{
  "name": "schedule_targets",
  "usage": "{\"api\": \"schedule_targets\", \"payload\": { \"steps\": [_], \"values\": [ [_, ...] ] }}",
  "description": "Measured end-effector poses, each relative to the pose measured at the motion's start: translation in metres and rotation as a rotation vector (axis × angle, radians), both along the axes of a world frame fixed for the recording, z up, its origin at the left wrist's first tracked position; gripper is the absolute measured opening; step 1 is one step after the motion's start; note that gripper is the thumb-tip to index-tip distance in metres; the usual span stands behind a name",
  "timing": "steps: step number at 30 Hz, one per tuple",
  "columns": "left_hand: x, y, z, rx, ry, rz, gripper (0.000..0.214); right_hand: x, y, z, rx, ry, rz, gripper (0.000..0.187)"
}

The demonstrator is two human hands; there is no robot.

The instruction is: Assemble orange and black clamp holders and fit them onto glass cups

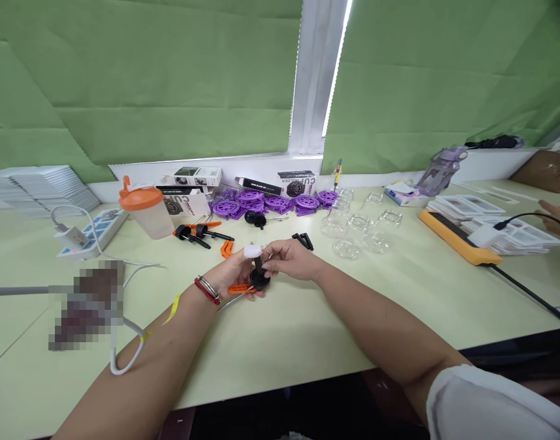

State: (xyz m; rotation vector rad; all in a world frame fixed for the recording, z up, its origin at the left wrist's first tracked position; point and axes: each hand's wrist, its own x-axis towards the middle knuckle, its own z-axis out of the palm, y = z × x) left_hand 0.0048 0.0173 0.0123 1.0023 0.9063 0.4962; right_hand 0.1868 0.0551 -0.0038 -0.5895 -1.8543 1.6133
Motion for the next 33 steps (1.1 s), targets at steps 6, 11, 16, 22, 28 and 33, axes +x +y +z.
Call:
{"api": "schedule_targets", "payload": {
  "steps": [6,11,16,22,28,33],
  "values": [
    [-0.0003,0.0006,-0.0019,0.003,0.015,0.008,0.052,-0.0008,-0.0011,0.0004,-0.045,0.046,0.019,0.028],
    [-0.0016,0.0017,-0.0033,-0.003,0.001,0.012,0.05,-0.0005,-0.0003,-0.0006,-0.023,0.017,0.013,0.024],
    [-0.0008,0.0015,-0.0028,-0.008,-0.012,0.015,0.051,-0.0019,-0.0002,-0.0029,-0.051,0.04,0.011,0.03],
    [-0.0004,0.0005,-0.0014,0.009,-0.017,0.003,0.048,-0.001,0.0002,-0.0036,-0.051,0.035,0.01,0.029],
    [-0.0003,-0.0003,-0.0006,0.018,-0.004,-0.011,0.053,0.0004,0.0001,-0.0006,-0.007,-0.004,0.017,0.026],
    [0.0012,-0.0008,0.0002,0.027,0.03,0.002,0.053,0.0007,0.0005,0.0003,0.0,-0.016,0.026,0.027]
  ]
}}
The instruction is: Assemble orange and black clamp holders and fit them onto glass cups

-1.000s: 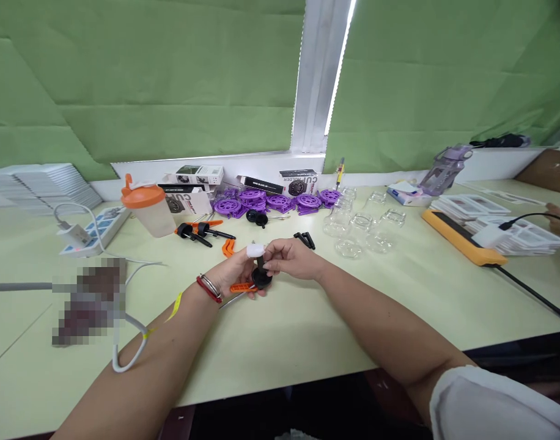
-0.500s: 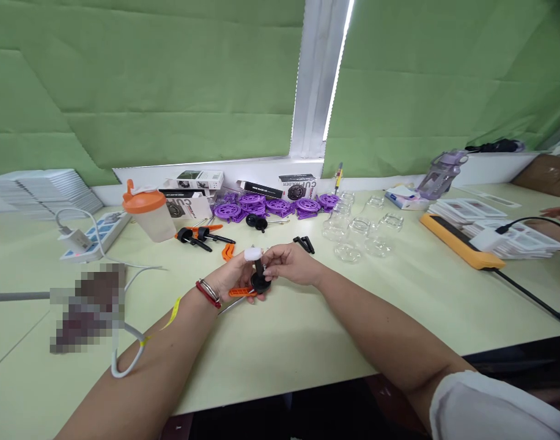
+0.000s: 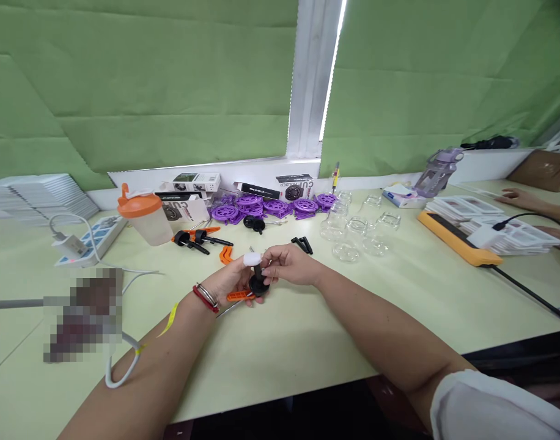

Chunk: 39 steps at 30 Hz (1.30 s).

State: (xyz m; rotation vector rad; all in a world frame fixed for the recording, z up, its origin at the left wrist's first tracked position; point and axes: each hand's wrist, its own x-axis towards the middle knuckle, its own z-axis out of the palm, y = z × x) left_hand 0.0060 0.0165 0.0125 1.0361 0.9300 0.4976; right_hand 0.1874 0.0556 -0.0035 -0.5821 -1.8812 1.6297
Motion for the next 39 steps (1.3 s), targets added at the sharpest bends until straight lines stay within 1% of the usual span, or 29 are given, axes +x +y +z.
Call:
{"api": "schedule_targets", "payload": {
  "steps": [2,7,9,12,16,24,30,35,37,39],
  "values": [
    [0.0,0.0,0.0,-0.002,0.006,0.006,0.054,0.001,0.0,0.002,0.031,-0.017,0.0,0.026],
    [0.001,-0.002,0.001,-0.012,0.034,0.041,0.054,0.002,0.0,0.006,0.25,-0.027,-0.084,0.016],
    [0.002,-0.002,0.002,-0.011,0.04,0.042,0.055,0.001,0.0,0.007,0.287,-0.03,-0.097,0.014],
    [0.003,-0.004,0.004,-0.007,0.041,0.043,0.055,0.001,0.0,0.006,0.286,-0.031,-0.087,0.014],
    [0.003,-0.004,0.005,-0.006,0.045,0.061,0.053,0.002,-0.001,0.008,0.301,-0.04,-0.079,0.01],
    [0.001,-0.002,0.003,-0.018,0.039,0.048,0.058,0.003,-0.001,0.014,0.325,-0.045,-0.057,0.007],
    [0.001,-0.002,0.002,-0.007,0.038,0.047,0.055,0.004,0.0,0.012,0.34,-0.055,-0.08,0.01],
    [0.0,-0.002,0.0,-0.011,0.021,0.042,0.055,0.005,0.0,0.011,0.354,-0.104,-0.113,0.018],
    [0.0,-0.001,0.0,-0.01,0.014,0.034,0.057,0.006,0.0,0.013,0.351,-0.099,-0.111,0.022],
    [0.0,-0.001,-0.001,-0.004,0.009,0.03,0.058,0.007,0.0,0.014,0.362,-0.095,-0.097,0.022]
  ]
}}
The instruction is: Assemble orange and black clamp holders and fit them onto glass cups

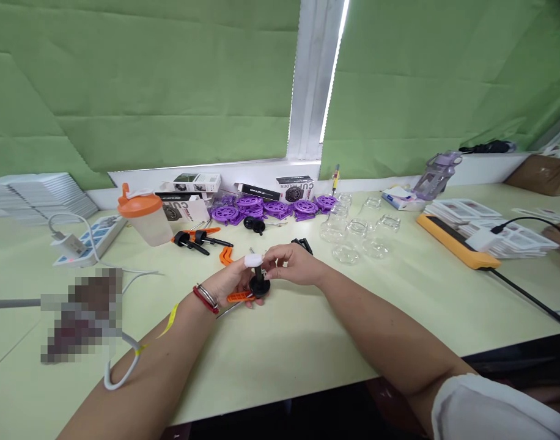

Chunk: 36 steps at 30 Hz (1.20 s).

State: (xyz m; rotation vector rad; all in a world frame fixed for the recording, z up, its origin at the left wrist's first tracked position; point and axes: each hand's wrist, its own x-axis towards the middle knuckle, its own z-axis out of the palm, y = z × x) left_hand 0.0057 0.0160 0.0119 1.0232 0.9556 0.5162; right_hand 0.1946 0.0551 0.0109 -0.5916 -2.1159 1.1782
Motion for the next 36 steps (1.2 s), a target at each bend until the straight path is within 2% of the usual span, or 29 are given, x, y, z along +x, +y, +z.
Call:
{"api": "schedule_targets", "payload": {
  "steps": [3,6,14,19,36],
  "values": [
    [0.0,0.001,0.0,-0.005,0.001,-0.006,0.056,0.001,0.0,0.001,-0.008,-0.012,-0.002,0.02],
    [0.0,0.001,0.0,-0.029,-0.001,-0.012,0.055,0.001,0.0,-0.001,-0.061,-0.025,0.013,0.027],
    [-0.001,0.001,0.001,-0.014,-0.026,0.003,0.05,-0.006,-0.003,-0.007,-0.211,-0.013,0.037,0.019],
    [-0.001,0.001,0.002,-0.027,-0.007,0.006,0.053,-0.008,-0.002,-0.012,-0.27,0.072,0.058,0.022],
    [0.0,0.002,0.003,-0.039,-0.015,0.0,0.062,-0.009,0.0,-0.015,-0.294,0.101,0.044,0.022]
  ]
}}
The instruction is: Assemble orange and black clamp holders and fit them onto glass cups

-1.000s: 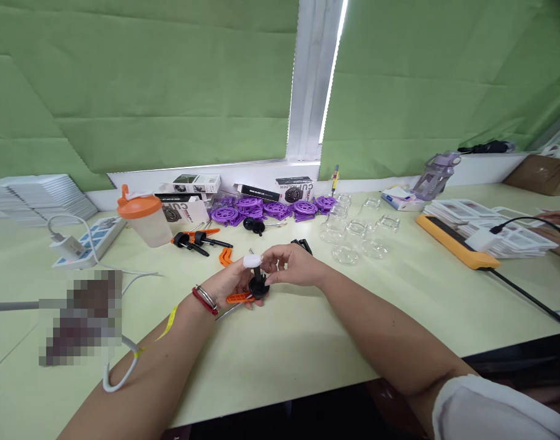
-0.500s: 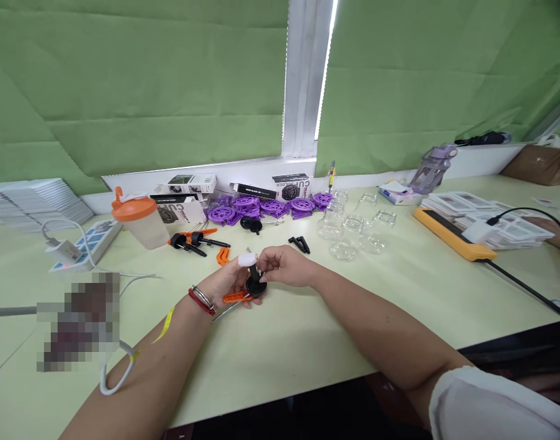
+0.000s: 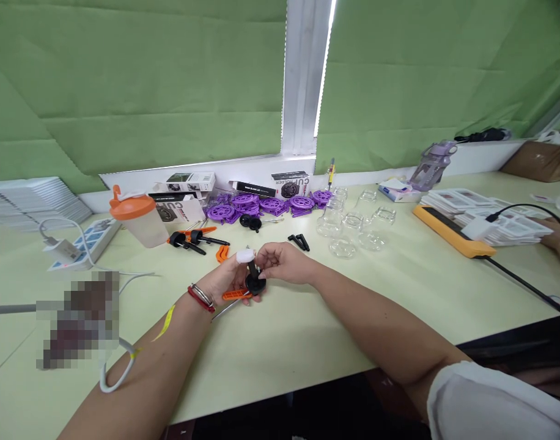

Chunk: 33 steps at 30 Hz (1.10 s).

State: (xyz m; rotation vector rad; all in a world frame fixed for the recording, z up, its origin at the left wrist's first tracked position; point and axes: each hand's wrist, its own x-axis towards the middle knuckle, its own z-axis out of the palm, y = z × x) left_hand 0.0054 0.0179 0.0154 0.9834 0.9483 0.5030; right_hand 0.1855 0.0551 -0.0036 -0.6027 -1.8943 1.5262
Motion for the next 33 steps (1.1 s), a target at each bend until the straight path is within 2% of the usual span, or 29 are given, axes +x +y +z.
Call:
{"api": "schedule_targets", "payload": {
  "steps": [15,21,33],
  "values": [
    [-0.0013,-0.0005,-0.0001,0.025,-0.037,-0.021,0.055,0.0009,-0.0013,0.0025,-0.003,-0.017,-0.005,0.021],
    [-0.0008,-0.0003,0.0004,0.015,-0.028,-0.016,0.061,0.0003,-0.0003,-0.0001,-0.036,0.023,-0.002,0.024],
    [-0.0019,0.0002,-0.0004,0.012,-0.031,-0.013,0.058,0.0005,-0.0016,0.0032,-0.02,0.005,-0.013,0.02]
  ]
}}
